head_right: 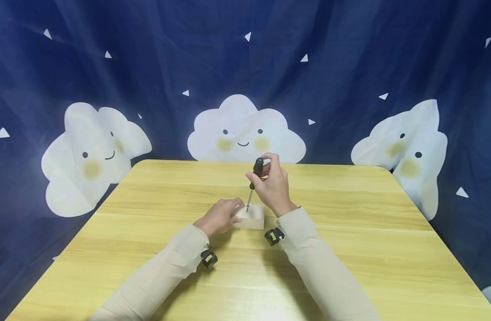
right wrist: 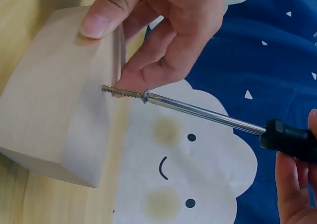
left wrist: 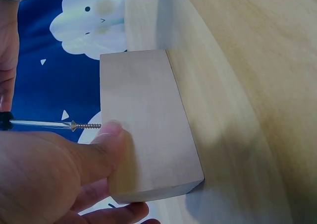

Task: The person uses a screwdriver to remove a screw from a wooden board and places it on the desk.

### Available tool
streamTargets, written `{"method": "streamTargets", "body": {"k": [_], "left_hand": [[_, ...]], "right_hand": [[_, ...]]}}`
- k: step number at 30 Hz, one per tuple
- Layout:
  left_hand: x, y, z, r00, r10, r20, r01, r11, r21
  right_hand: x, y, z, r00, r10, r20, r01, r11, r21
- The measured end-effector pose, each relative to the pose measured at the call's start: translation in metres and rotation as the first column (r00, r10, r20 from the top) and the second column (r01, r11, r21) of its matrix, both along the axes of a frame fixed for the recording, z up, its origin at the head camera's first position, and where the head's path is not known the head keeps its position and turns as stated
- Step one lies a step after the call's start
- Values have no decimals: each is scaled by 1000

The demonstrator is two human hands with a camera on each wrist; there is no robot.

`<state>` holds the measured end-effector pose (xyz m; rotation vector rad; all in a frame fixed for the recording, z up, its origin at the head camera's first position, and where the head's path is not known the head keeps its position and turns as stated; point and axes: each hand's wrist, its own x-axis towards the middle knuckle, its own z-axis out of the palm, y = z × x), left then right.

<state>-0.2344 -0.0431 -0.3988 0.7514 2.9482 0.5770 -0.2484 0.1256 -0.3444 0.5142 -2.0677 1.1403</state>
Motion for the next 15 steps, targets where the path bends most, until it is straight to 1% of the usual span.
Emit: {"method": "streamTargets", "body": {"k": [3,9,15], "left_hand": [[1,0,1,1000,-4,3,4,1000,-11],[0,0,1,1000,-22,-8,22,999,-34],[-2,1,-1,1000,-26,-11,26,999,-32]], "right_hand": [[0,0,2,999,39,19,-39,999,20],[1,-1,3,993,113,31,-115,991,69],[1,0,5,979,190,77,-196,977,83]]}}
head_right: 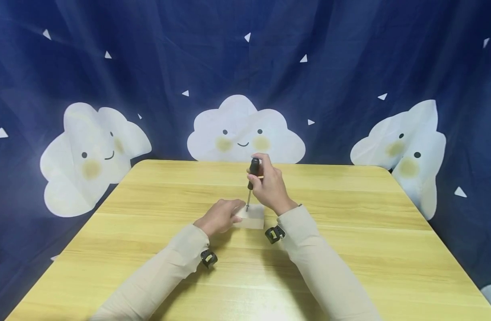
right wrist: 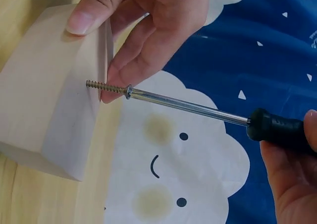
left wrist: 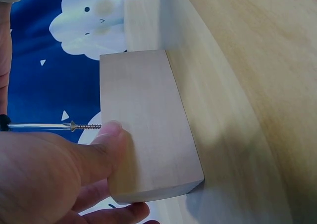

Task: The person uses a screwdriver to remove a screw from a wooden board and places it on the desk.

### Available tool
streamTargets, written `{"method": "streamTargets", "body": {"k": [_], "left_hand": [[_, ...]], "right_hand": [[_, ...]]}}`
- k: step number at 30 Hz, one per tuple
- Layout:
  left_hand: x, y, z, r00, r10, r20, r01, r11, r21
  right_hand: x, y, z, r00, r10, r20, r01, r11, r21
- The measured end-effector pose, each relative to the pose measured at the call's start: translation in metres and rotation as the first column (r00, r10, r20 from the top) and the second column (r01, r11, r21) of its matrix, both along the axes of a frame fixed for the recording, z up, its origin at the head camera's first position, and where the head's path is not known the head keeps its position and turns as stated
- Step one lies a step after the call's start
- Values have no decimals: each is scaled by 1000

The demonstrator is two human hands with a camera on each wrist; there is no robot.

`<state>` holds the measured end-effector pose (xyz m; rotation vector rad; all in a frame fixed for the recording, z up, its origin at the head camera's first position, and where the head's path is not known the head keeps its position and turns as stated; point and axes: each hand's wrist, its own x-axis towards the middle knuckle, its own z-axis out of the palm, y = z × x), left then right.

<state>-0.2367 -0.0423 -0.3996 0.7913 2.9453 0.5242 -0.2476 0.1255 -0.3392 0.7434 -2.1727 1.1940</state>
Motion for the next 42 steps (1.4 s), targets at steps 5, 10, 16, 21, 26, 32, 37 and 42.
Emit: {"method": "streamTargets", "body": {"k": [5,10,16,21,26,32,37,42], "left_hand": [[-1,0,-1,1000,1,2,-1,1000,0],[0,0,0,1000,-1,0,1,1000,-9],[1,0,1,1000,-14,-17,13,999,-31],[2,-1,0,1000,-4,-8,4,999,-41],[1,0,-1,1000,1,1,-1,1000,-26],[0,1,2,1000,1,-5,-1,1000,-10],[1,0,2,1000,1,-8,-1,1000,-21],[2,-1,2,1000,-6,-23,5,1000,-29]], "right_hand": [[0,0,-3,999,42,-5,-42,999,-11],[-1,-1,-7,998,-33,-48,33,999,-5],[-2,-2,-6,975,-179,-133,179,984,-8],[1,-2,-4,980,-169,-102,171,985,15],[3,-1,1,995,-81,-62,83,996,29],[1,-2,4,998,-29,-47,30,999,17],[0,-3,1,990,-84,-114,83,996,-16],[-1,-5,1,978,-138,-159,132,990,-47]]}}
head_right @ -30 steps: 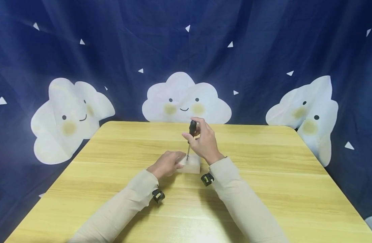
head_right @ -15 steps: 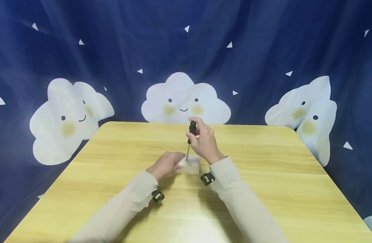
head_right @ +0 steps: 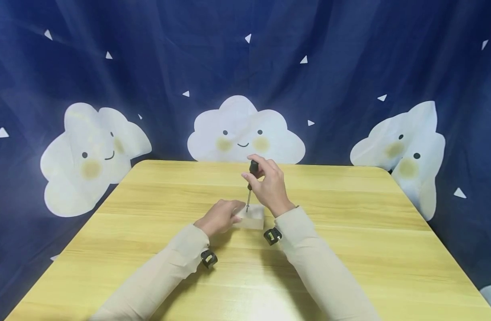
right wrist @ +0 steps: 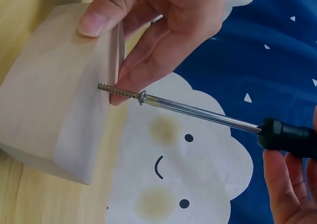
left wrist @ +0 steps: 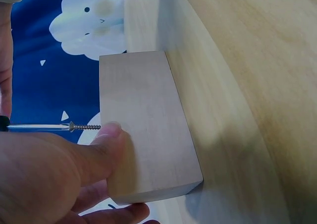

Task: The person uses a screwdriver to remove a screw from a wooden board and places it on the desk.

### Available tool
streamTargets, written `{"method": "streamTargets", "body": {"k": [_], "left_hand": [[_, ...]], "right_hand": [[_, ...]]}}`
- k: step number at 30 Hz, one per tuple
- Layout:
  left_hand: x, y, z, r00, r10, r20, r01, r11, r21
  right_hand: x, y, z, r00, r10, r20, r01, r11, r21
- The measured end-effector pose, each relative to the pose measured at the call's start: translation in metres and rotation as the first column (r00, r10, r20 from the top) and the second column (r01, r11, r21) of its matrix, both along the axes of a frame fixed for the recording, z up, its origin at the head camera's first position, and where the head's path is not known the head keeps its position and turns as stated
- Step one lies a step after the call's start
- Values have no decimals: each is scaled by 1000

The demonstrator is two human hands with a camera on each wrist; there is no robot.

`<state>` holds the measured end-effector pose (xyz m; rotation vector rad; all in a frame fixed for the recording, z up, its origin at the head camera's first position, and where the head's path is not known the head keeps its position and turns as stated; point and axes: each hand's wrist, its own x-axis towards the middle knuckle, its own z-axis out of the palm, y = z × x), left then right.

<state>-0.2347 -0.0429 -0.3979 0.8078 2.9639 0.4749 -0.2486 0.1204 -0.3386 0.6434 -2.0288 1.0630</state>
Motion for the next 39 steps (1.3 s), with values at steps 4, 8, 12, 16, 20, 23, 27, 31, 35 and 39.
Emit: {"method": "streamTargets", "body": {"k": [4,8,12,16,20,23,27,31,35,39], "left_hand": [[0,0,0,1000,-2,-6,2,1000,-1],[0,-1,0,1000,-6,-9,6,1000,5],[-1,-1,0,1000,-3,-5,3,1000,13],[-1,-1,-1,1000,-1,-6,1,1000,17],[-1,-1,0,1000,-2,-7,2,1000,16],[-1,-1,1,1000,-6,-12,6,1000,5],[-1,0,2,1000,-9,-11,9,1000,-4],[-1,0,1,1000,-4,4,4,1000,0],[-1,1,0,1000,-2,2,2,1000,-1],[-1,0,0,1000,-2,-4,2,1000,-4]], "right_hand": [[-1,0,0,1000,-6,-3,6,1000,9],[-2,0,1,1000,0,1,0,1000,29],[-1,1,3,1000,9,20,-10,998,57],[0,1,4,997,33,71,-38,997,62],[2,0,3,992,61,111,-65,997,40],[2,0,3,990,78,113,-82,996,28],[3,-2,3,988,102,121,-104,994,15],[4,-4,2,988,92,126,-94,996,10],[4,-5,1,992,58,115,-60,998,7],[3,-4,1,994,41,100,-41,999,3]]}}
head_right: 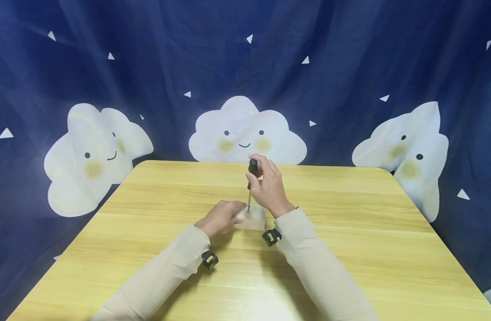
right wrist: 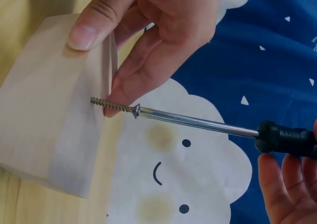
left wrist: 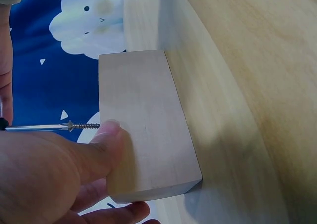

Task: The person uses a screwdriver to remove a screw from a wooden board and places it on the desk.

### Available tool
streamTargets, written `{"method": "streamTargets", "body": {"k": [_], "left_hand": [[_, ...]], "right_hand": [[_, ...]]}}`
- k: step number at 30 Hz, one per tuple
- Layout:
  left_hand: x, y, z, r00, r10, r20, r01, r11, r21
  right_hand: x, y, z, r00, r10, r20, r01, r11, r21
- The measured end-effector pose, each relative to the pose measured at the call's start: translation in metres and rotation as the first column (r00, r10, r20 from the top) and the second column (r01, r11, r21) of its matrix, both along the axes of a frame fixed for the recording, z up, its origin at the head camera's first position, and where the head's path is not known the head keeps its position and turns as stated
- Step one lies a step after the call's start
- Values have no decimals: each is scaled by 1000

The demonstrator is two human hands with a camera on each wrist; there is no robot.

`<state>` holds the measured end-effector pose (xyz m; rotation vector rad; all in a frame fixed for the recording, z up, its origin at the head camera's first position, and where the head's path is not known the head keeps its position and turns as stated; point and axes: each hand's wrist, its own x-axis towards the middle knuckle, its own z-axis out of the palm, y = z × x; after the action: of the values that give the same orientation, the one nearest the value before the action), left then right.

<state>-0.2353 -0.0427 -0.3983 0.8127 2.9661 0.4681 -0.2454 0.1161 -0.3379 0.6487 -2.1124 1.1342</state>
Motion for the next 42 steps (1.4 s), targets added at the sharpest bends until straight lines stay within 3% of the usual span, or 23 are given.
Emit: {"method": "streamTargets", "body": {"k": [14,29,37,42], "left_hand": [[1,-1,1,1000,11,19,-11,1000,0],[0,0,-2,1000,15,18,-15,1000,18],[0,0,-1,1000,15,23,-15,1000,26],[0,0,0,1000,12,28,-12,1000,18]], "right_hand": [[-2,3,0,1000,30,-9,-30,999,33],[-1,5,-1,1000,3,-5,-3,996,89],[-2,3,1,998,59,-20,-58,996,73],[-4,1,-2,997,32,-72,-31,999,22]]}}
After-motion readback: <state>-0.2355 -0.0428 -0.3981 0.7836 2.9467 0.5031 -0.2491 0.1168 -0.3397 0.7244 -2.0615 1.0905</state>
